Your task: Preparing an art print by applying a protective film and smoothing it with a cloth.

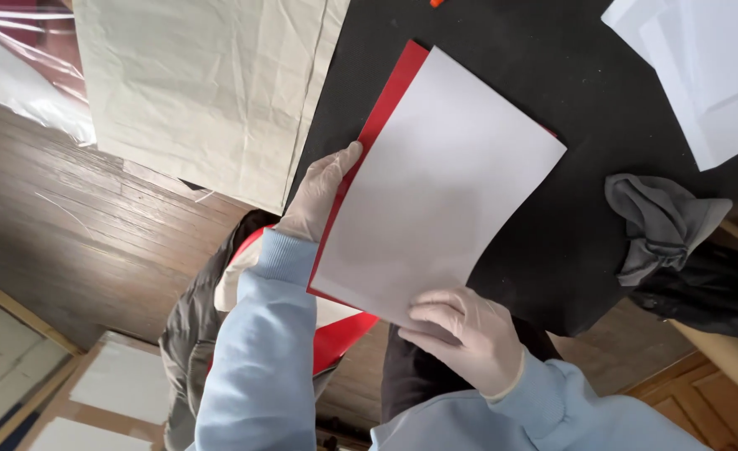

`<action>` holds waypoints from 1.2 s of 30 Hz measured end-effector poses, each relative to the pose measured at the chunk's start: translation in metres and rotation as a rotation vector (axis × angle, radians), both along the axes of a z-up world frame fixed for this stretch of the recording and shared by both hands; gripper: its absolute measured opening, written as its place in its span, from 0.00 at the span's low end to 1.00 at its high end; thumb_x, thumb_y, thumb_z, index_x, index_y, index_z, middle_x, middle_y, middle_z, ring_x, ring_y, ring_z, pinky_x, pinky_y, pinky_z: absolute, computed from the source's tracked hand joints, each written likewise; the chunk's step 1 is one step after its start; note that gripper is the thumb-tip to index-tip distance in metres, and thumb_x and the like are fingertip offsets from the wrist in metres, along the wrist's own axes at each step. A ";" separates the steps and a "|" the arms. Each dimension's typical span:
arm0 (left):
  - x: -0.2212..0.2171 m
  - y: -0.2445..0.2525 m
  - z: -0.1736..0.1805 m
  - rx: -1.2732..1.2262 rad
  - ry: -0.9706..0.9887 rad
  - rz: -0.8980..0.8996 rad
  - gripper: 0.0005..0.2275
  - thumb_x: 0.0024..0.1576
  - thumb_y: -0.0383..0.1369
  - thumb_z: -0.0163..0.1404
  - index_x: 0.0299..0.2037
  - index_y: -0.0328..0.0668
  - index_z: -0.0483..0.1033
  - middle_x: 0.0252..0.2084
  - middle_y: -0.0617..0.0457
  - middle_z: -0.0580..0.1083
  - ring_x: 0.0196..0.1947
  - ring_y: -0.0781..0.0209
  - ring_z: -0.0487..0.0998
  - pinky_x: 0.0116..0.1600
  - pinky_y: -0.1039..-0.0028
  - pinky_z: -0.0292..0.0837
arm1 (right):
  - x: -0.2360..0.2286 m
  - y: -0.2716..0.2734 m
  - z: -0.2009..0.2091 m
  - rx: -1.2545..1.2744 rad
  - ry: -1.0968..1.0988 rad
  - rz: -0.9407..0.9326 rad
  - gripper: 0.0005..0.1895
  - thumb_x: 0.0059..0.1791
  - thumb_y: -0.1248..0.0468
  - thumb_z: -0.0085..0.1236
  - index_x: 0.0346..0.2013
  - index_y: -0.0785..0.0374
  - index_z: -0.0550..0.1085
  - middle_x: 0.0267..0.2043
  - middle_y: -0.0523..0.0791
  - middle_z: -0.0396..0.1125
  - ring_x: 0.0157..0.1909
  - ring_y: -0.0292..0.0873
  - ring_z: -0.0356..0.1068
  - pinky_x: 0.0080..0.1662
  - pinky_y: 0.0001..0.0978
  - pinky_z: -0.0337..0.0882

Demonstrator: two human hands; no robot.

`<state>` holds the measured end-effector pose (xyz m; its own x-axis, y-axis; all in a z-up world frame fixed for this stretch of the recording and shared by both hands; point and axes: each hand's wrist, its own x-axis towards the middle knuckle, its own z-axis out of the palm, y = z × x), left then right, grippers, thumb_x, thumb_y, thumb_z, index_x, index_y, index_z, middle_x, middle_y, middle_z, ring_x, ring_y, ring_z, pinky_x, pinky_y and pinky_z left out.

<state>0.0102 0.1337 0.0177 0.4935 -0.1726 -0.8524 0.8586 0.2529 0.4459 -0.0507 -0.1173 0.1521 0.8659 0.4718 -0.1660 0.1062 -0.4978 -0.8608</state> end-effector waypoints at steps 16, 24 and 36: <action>0.009 -0.008 0.011 -0.131 0.109 0.217 0.21 0.59 0.43 0.56 0.55 0.33 0.75 0.48 0.48 0.79 0.45 0.61 0.80 0.51 0.70 0.79 | -0.119 -0.146 -0.043 -0.338 0.354 0.314 0.11 0.42 0.63 0.62 0.37 0.56 0.73 0.47 0.38 0.69 0.41 0.43 0.73 0.37 0.35 0.75; 0.009 -0.007 0.010 -0.126 0.075 0.224 0.18 0.60 0.39 0.57 0.54 0.33 0.75 0.47 0.49 0.80 0.43 0.62 0.81 0.50 0.71 0.80 | -0.127 -0.178 -0.021 -0.477 0.543 0.463 0.15 0.44 0.62 0.58 0.44 0.53 0.70 0.51 0.37 0.66 0.51 0.42 0.70 0.41 0.34 0.75; 0.015 -0.010 0.019 0.001 0.110 0.123 0.18 0.60 0.36 0.53 0.56 0.32 0.74 0.46 0.46 0.81 0.42 0.60 0.83 0.48 0.71 0.82 | -0.111 -0.189 -0.045 -0.707 0.417 0.490 0.28 0.41 0.66 0.53 0.56 0.51 0.72 0.57 0.38 0.63 0.57 0.43 0.67 0.51 0.36 0.74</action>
